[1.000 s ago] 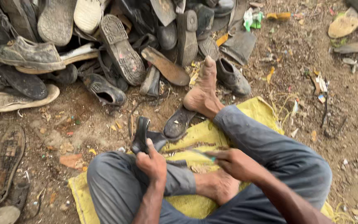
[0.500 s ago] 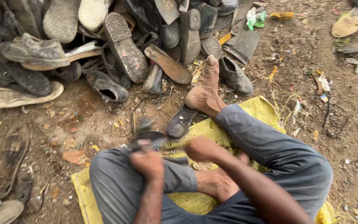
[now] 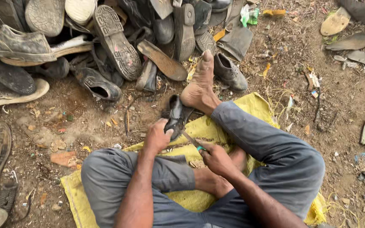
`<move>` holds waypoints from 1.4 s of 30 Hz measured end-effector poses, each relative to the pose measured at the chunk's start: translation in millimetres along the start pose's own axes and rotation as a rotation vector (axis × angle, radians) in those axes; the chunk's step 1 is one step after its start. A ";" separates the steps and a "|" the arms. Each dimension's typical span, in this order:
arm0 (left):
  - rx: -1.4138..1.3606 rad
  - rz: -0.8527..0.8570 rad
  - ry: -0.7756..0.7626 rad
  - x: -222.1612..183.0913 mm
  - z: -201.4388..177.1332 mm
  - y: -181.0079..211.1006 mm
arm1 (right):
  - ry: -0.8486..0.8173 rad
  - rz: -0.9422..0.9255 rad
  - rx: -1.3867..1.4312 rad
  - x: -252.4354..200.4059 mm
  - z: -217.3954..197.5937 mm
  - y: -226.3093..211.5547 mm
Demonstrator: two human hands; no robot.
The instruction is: The person uses a thin metal tool to scrape and pry apart components of various old shoes while sitting on a mat next to a large pile of footwear.
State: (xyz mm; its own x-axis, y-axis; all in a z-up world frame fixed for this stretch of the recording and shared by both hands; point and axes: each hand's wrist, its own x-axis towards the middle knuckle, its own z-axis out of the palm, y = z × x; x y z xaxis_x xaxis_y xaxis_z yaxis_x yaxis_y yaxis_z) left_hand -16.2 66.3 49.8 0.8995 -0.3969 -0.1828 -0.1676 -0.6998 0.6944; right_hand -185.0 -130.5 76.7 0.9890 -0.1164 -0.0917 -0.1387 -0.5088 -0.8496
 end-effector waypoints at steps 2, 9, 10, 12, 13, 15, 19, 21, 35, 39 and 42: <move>-0.022 0.079 -0.044 -4.8 -1.7 -3.4 | -0.018 0.061 -0.012 -3.5 -0.6 -3.6; -0.208 -0.082 0.018 2.5 3.8 -23.3 | -0.017 0.131 -0.166 2.4 2.7 -28.7; -0.194 -0.115 0.016 1.1 5.1 -21.5 | -0.017 0.126 -0.168 3.6 -1.8 -27.4; -0.160 -0.082 0.013 -1.5 6.1 -14.1 | -0.070 0.220 -0.193 3.7 -9.9 -25.0; -0.123 -0.051 0.002 -6.4 5.1 -10.0 | -0.072 0.227 -0.192 2.6 -9.4 -24.3; -0.113 -0.022 -0.036 -12.1 -4.3 0.9 | -0.242 0.600 -0.206 5.1 -10.5 -18.7; 0.012 0.035 -0.133 -24.0 -21.5 26.5 | -0.037 -0.028 -0.086 2.0 -3.4 -5.5; 0.125 0.109 -0.082 -26.7 -16.0 34.1 | -0.133 0.352 0.061 0.1 -2.7 -9.6; 0.213 0.205 0.048 -6.5 20.8 -6.6 | 0.062 0.204 0.019 2.7 1.6 1.3; -0.167 -0.137 0.143 10.1 26.4 -34.4 | -0.031 -0.161 -0.214 40.8 25.6 22.2; -0.421 -0.186 0.203 14.1 31.8 -47.5 | -0.082 -0.306 -0.239 72.1 35.6 38.0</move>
State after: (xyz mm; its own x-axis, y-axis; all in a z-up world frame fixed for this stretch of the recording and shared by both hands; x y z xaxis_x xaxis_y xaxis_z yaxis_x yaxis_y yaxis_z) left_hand -8.3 75.1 -7.8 0.9659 -0.1355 -0.2207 0.1431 -0.4311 0.8909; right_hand -117.1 -127.9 19.3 0.9860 0.1349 0.0979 0.1645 -0.6950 -0.6999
